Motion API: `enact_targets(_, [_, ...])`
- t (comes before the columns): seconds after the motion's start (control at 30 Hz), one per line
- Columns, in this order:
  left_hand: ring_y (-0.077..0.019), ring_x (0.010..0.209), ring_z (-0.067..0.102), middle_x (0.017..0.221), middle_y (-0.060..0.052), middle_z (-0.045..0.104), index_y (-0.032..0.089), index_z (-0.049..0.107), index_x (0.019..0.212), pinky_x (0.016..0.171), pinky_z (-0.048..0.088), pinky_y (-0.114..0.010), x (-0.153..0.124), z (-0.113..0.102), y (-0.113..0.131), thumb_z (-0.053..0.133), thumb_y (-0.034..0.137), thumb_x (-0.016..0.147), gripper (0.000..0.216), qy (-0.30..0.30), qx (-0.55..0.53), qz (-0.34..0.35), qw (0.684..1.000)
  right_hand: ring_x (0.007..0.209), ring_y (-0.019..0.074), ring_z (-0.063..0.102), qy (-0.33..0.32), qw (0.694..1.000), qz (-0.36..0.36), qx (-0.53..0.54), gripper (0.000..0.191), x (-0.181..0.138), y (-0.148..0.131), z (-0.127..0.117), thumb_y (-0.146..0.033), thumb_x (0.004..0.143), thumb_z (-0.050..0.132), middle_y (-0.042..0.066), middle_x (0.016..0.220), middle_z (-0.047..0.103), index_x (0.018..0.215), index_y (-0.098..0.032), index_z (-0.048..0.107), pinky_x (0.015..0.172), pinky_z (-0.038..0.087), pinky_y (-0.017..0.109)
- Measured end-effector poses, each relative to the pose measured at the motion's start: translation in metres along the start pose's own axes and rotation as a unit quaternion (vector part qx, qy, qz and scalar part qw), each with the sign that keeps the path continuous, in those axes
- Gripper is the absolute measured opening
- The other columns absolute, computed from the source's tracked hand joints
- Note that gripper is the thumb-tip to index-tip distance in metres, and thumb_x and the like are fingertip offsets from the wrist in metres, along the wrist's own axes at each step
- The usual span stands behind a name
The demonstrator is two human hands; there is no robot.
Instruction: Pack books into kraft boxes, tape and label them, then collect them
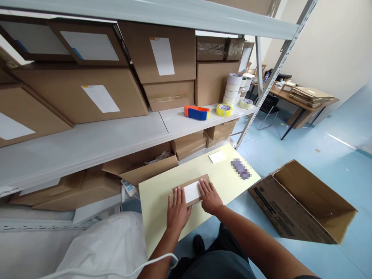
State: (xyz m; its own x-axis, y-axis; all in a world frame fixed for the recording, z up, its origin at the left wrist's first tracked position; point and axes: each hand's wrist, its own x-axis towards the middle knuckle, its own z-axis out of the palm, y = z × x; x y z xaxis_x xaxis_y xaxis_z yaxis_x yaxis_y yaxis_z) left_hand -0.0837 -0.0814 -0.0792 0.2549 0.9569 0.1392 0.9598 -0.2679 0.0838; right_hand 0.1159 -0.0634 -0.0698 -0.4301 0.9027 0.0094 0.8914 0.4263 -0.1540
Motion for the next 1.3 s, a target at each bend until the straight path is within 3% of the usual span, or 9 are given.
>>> enact_targets(0.1, [-0.0370,0.157,0.019,0.166,-0.026,0.027,0.000,0.031,0.158,0.127,0.017,-0.057,0.002,-0.002,0.003,0.060,0.023,0.081,0.085,0.000,0.003,0.013,1.000,0.158,0.0363,0.014,0.005,1.000,0.004,0.004,0.082,-0.002,-0.001,0.001,-0.023,0.088,0.052,0.022,0.169,0.016,0.161,0.003,0.022,0.128,0.013,0.056])
enact_targets(0.23, [-0.0315,0.157,0.022,0.167,-0.019,0.029,0.007,0.033,0.159,0.129,0.019,-0.050,0.028,-0.004,0.027,0.060,0.030,0.084,0.083,-0.053,-0.020,0.117,0.992,0.159,0.0360,0.012,0.000,1.000,0.000,0.020,0.087,0.000,-0.001,-0.001,-0.029,0.088,0.057,0.022,0.169,0.015,0.161,0.001,0.021,0.128,0.011,0.055])
enact_targets(0.33, [-0.0311,0.157,0.025,0.167,-0.017,0.030,0.009,0.033,0.160,0.128,0.022,-0.051,0.040,-0.004,0.034,0.058,0.031,0.086,0.081,-0.068,-0.019,0.117,0.991,0.159,0.0362,0.012,-0.007,1.000,0.002,0.029,0.091,0.003,0.000,0.000,-0.029,0.086,0.060,0.023,0.169,0.015,0.162,0.001,0.019,0.128,0.012,0.056])
enact_targets(0.57, [-0.0365,0.154,0.030,0.165,-0.017,0.035,0.011,0.040,0.157,0.125,0.022,-0.056,0.025,-0.004,0.000,0.059,0.027,0.086,0.075,-0.019,-0.027,0.083,0.996,0.159,0.0354,0.012,0.000,0.999,-0.007,0.039,0.080,0.002,0.002,-0.003,-0.024,0.090,0.051,0.023,0.169,0.016,0.160,0.003,0.022,0.128,0.012,0.056])
enact_targets(0.77, [-0.0466,0.155,0.018,0.164,-0.031,0.028,0.002,0.040,0.155,0.121,0.020,-0.066,0.008,-0.005,-0.001,0.059,0.040,0.090,0.077,0.017,-0.052,-0.016,0.998,0.159,0.0343,0.012,0.022,0.999,0.000,0.044,0.083,-0.001,0.001,-0.004,-0.026,0.090,0.053,0.022,0.169,0.016,0.161,0.001,0.020,0.128,0.011,0.054])
enact_targets(0.93, [-0.0473,0.153,0.025,0.166,-0.034,0.017,0.003,0.032,0.157,0.117,0.034,-0.059,0.015,-0.006,0.011,0.054,0.064,0.090,0.093,-0.011,-0.192,-0.138,0.971,0.159,0.0332,0.011,0.023,0.998,0.003,0.065,0.085,-0.001,0.000,-0.007,-0.028,0.089,0.056,0.024,0.169,0.015,0.160,0.002,0.022,0.129,0.007,0.053])
enact_targets(1.13, [-0.0474,0.139,0.048,0.151,-0.036,0.044,0.001,0.021,0.157,0.109,0.044,-0.058,0.040,-0.022,0.015,0.054,0.074,0.083,0.109,-0.031,-0.281,-0.347,0.894,0.157,0.0349,0.018,0.023,0.985,-0.017,0.168,0.094,0.000,0.011,-0.019,-0.043,0.081,0.071,0.024,0.168,0.024,0.158,-0.005,0.033,0.127,0.011,0.054])
enact_targets(1.23, [-0.0470,0.127,0.060,0.143,-0.029,0.056,0.007,0.029,0.154,0.105,0.048,-0.057,0.042,-0.025,0.017,0.057,0.076,0.079,0.106,-0.053,-0.294,-0.385,0.873,0.153,0.0345,0.029,0.070,0.955,0.119,0.262,0.079,0.000,0.019,-0.019,-0.039,0.086,0.067,0.020,0.165,0.035,0.155,-0.014,0.040,0.125,0.018,0.056])
enact_targets(1.3, [-0.0452,0.125,0.061,0.140,-0.027,0.058,0.008,0.038,0.149,0.105,0.049,-0.055,0.038,-0.024,0.019,0.058,0.075,0.077,0.100,-0.035,-0.297,-0.388,0.872,0.148,0.0356,0.038,0.069,0.907,0.241,0.339,0.080,0.000,0.023,-0.016,-0.034,0.086,0.067,0.022,0.161,0.041,0.157,-0.014,0.035,0.122,0.027,0.057])
